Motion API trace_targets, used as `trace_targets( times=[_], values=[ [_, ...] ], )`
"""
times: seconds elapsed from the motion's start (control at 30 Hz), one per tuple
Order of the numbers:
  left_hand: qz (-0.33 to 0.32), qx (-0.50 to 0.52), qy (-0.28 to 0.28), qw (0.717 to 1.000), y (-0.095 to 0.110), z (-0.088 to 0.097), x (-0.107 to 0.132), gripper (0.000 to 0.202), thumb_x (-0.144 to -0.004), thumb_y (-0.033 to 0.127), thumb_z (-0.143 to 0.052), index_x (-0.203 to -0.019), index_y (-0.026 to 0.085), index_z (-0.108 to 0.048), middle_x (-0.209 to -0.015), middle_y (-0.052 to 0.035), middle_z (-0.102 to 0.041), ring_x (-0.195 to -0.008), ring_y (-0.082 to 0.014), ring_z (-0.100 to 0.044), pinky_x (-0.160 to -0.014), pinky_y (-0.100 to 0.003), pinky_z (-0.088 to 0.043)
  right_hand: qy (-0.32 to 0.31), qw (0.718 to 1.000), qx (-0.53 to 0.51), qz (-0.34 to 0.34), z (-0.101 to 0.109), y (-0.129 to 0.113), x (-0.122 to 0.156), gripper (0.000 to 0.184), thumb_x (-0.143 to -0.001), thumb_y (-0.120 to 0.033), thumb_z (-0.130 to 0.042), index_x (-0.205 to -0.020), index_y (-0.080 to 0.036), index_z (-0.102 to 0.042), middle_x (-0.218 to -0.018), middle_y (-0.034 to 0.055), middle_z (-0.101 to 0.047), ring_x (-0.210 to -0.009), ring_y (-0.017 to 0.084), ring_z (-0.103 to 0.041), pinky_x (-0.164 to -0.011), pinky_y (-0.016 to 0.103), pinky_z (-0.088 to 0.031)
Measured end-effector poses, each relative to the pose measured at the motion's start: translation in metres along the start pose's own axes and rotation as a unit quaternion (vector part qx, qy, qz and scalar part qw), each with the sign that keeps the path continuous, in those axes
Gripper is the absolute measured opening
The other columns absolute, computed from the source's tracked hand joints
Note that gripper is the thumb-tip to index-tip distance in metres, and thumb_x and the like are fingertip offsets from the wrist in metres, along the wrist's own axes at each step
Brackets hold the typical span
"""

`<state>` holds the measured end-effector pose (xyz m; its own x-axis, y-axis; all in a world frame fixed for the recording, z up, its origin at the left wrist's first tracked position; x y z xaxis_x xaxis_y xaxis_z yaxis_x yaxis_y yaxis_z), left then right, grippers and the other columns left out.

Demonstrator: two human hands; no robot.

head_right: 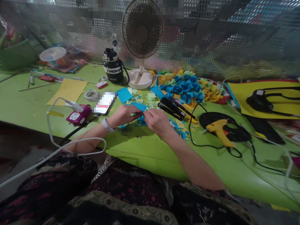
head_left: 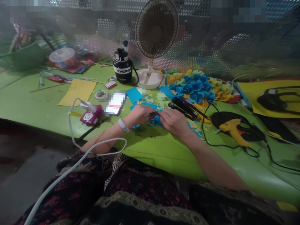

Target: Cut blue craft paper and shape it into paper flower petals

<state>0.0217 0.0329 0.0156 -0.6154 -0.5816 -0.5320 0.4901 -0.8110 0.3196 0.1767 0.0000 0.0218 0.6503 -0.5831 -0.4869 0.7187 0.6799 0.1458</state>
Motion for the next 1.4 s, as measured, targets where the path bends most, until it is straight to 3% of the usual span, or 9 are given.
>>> trace_targets(
  times=[0.17, 0.4, 0.57, 0.67, 0.83, 0.97, 1.2, 1.4],
  values=[
    [0.02, 0.012, -0.002, 1.0, 0.001, 0.001, -0.001, 0.023, -0.095, 0.034, -0.057, -0.103, 0.02, -0.074, -0.094, -0.0076, -0.078, -0.081, -0.0164, -0.072, -0.071, -0.026, -0.053, -0.004, 0.999, -0.032, -0.031, -0.002, 0.005, 0.0, 0.03, -0.101, -0.023, -0.043, -0.102, -0.012, -0.072, -0.093, 0.0131, -0.075, -0.085, 0.023, -0.066, -0.076, 0.035, -0.046],
    [0.092, 0.015, -0.039, 0.995, -0.008, 0.007, -0.002, 0.022, -0.08, 0.021, -0.06, -0.097, 0.02, -0.074, -0.089, -0.0052, -0.077, -0.077, -0.0171, -0.07, -0.07, -0.028, -0.051, -0.013, 0.995, -0.039, -0.09, 0.0, 0.019, 0.001, 0.034, -0.101, -0.025, -0.042, -0.101, -0.013, -0.074, -0.096, 0.0122, -0.076, -0.084, 0.021, -0.068, -0.071, 0.032, -0.044],
    [0.138, -0.003, -0.069, 0.988, -0.014, 0.001, -0.002, 0.028, -0.086, 0.04, -0.062, -0.101, 0.019, -0.073, -0.098, -0.0085, -0.074, -0.086, -0.0205, -0.068, -0.073, -0.031, -0.049, -0.075, 0.986, -0.027, -0.146, -0.011, 0.031, 0.003, 0.03, -0.099, -0.025, -0.047, -0.099, -0.017, -0.076, -0.097, 0.0097, -0.076, -0.081, 0.02, -0.067, -0.065, 0.03, -0.04],
    [0.167, 0.005, -0.071, 0.983, -0.019, -0.006, -0.001, 0.035, -0.087, 0.052, -0.062, -0.089, 0.018, -0.073, -0.095, -0.0097, -0.072, -0.086, -0.0212, -0.066, -0.073, -0.031, -0.048, -0.099, 0.985, -0.031, -0.141, -0.017, 0.031, 0.003, 0.027, -0.098, -0.024, -0.05, -0.1, -0.017, -0.077, -0.096, 0.0105, -0.075, -0.085, 0.021, -0.066, -0.069, 0.031, -0.041],
    [0.196, 0.155, -0.091, 0.964, -0.026, -0.013, -0.002, 0.023, -0.083, 0.039, -0.069, -0.075, 0.017, -0.069, -0.076, -0.0042, -0.07, -0.071, -0.0147, -0.061, -0.066, -0.027, -0.047, -0.105, 0.986, -0.037, -0.126, -0.025, 0.031, 0.004, 0.029, -0.099, -0.025, -0.049, -0.098, -0.016, -0.077, -0.092, 0.0117, -0.071, -0.088, 0.022, -0.063, -0.073, 0.033, -0.041],
    [0.217, 0.254, -0.083, 0.939, -0.03, -0.009, -0.004, 0.024, -0.081, 0.04, -0.071, -0.076, 0.017, -0.07, -0.075, -0.0043, -0.071, -0.068, -0.0131, -0.061, -0.064, -0.026, -0.047, -0.101, 0.986, -0.042, -0.127, -0.029, 0.033, 0.005, 0.03, -0.099, -0.025, -0.048, -0.099, -0.015, -0.077, -0.091, 0.012, -0.07, -0.088, 0.023, -0.062, -0.074, 0.034, -0.04],
    [0.216, 0.235, -0.059, 0.946, -0.041, 0.003, -0.005, 0.022, -0.078, 0.039, -0.074, -0.073, 0.017, -0.073, -0.076, -0.0044, -0.073, -0.072, -0.0138, -0.064, -0.071, -0.028, -0.051, -0.11, 0.987, -0.022, -0.117, -0.034, 0.033, 0.007, 0.03, -0.099, -0.024, -0.048, -0.096, -0.016, -0.077, -0.089, 0.0114, -0.07, -0.085, 0.022, -0.061, -0.073, 0.034, -0.039],
    [0.217, 0.248, -0.039, 0.943, -0.051, 0.003, -0.003, 0.018, -0.075, 0.038, -0.076, -0.074, 0.02, -0.076, -0.074, -0.0041, -0.074, -0.069, -0.0142, -0.065, -0.063, -0.026, -0.05, -0.129, 0.985, -0.01, -0.115, -0.034, 0.033, 0.007, 0.028, -0.098, -0.023, -0.051, -0.094, -0.016, -0.077, -0.087, 0.0111, -0.069, -0.084, 0.023, -0.061, -0.069, 0.034, -0.038]
  ],
)
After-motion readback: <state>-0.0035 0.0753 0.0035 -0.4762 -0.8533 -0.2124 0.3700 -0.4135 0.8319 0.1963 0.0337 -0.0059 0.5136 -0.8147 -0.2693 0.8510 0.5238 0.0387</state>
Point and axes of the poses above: each hand's wrist, its own x-axis away from the middle knuckle, its own z-axis out of the back of the hand, y = z × x, the point moved 5 cm from there along -x, towards the middle knuckle
